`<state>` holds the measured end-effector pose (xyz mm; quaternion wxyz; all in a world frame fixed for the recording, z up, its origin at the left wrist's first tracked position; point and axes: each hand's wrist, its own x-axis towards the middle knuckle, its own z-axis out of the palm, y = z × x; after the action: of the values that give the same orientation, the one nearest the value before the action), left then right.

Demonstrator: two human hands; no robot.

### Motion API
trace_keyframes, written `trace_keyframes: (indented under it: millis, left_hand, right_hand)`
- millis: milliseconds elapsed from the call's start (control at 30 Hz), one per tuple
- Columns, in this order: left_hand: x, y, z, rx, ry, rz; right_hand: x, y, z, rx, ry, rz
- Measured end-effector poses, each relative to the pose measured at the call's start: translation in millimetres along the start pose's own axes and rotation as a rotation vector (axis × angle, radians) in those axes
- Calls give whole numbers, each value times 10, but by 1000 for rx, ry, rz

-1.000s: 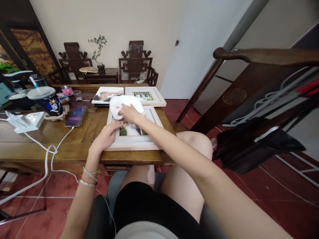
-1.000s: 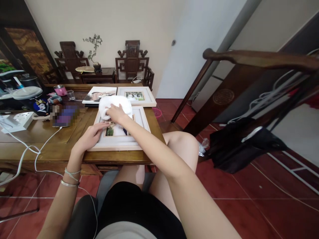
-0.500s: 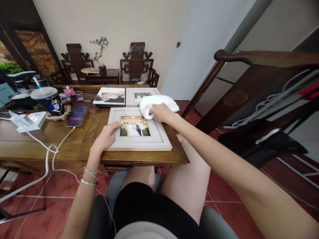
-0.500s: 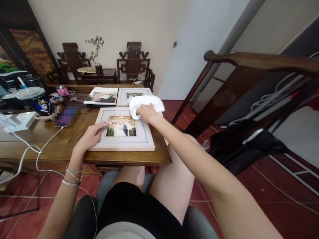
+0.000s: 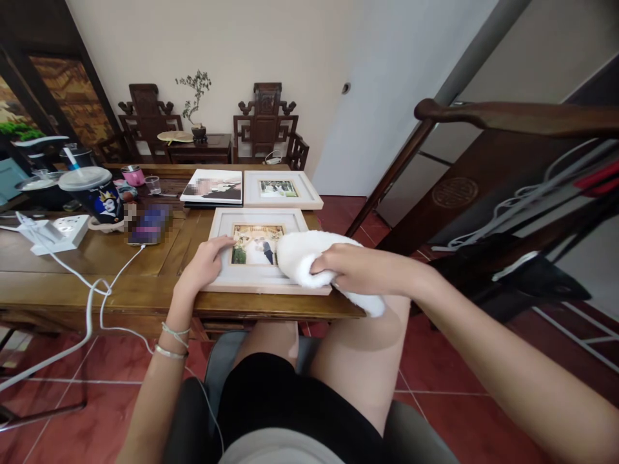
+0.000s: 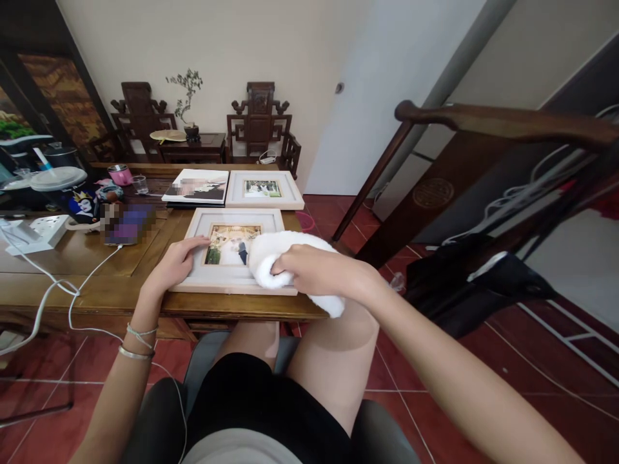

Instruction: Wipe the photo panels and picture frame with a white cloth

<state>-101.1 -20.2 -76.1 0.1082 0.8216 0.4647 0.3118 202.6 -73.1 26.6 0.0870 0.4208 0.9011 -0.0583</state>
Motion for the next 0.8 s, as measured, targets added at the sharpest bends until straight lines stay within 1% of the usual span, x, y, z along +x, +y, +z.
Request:
trace_keyframes:
  millis: [67,133,200,267,300,367,467,533,600,667,733,800]
  left_hand:
    - [0,-5,3,8,2,2]
    - [-2,-3,1,8,0,3]
    - [-6,6,-6,-1,-1,4]
    - [-9,20,-16,-3,-4,8]
    - [-10,26,-21,1,-5,7]
    - [-8,36,-26,18,-4,1]
    - [0,34,-22,36,4,-3]
    - [7,21,-12,37,4,6]
    - [13,3,1,34,6,16]
    - [16,-13,14,31,12,20]
    - [14,-23,24,30,17,20]
    - [8,-23,28,29,21,19]
  right_hand:
    - [-16,81,-88,26,83,15]
    - [70,170,-136,-17,235,99]
    - [237,245,-136,-92,384,185]
    - [453,301,-90,-175,479,204]
    - [569,320,-53,-213,504,192]
    - [794,344,44,-264,497,152]
    - [1054,343,217,-278,388,106]
    - [1135,322,325,-276,330,80]
    - [1133,283,403,-275,301,60]
    - [1052,216,437,-279,279,37]
    - [905,109,418,-278,245,1]
    - [710,-38,351,-247,200,-18]
